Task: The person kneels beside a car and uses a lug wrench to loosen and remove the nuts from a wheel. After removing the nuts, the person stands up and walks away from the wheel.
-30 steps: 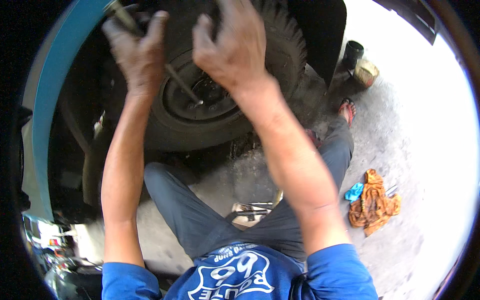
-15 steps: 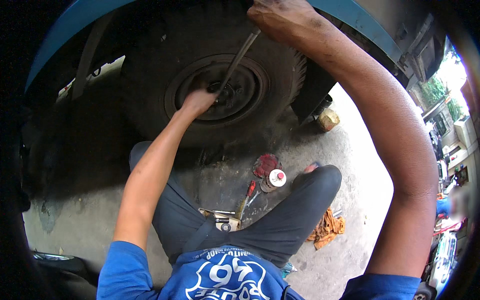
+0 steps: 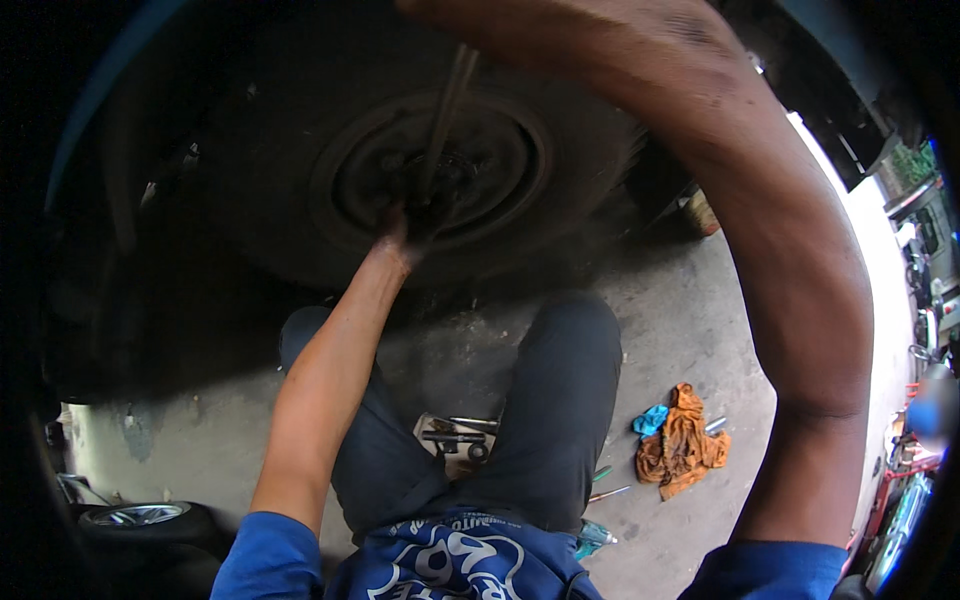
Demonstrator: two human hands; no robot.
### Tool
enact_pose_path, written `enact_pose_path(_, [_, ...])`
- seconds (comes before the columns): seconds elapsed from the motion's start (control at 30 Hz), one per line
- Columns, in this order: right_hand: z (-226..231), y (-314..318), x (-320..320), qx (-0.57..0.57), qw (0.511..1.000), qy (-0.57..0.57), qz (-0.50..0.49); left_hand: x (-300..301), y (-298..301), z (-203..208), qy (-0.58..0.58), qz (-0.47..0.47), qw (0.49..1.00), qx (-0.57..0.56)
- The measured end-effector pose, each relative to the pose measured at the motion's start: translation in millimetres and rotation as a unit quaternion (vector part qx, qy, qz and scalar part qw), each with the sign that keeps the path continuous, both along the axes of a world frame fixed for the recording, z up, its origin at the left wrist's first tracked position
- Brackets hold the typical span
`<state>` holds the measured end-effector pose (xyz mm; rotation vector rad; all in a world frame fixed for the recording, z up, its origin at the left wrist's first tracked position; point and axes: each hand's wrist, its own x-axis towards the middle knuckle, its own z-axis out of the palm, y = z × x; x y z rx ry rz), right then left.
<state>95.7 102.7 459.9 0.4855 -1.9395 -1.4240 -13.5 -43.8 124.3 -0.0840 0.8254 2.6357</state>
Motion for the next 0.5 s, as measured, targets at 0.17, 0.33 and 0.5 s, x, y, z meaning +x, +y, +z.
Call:
enact_pose_path(0.17, [-46.9,85.1,-24.5,-0.218,0.975,-0.039,0.007,7.1,-2.4,5.0,-0.022,0.011,0.998,-0.066])
enact_pose_path(0.33, [-246.5,267.2,-31.6,-0.4,0.916,0.009,-0.027,10.1,-1.8,6.9,0.012,0.039,0.982,-0.183])
enact_pose_path(0.5, [-501.3,246.2,-43.1,-0.55,0.776,-0.102,-0.292,7.6,0.9,-1.3,0.102,0.087,0.925,-0.356])
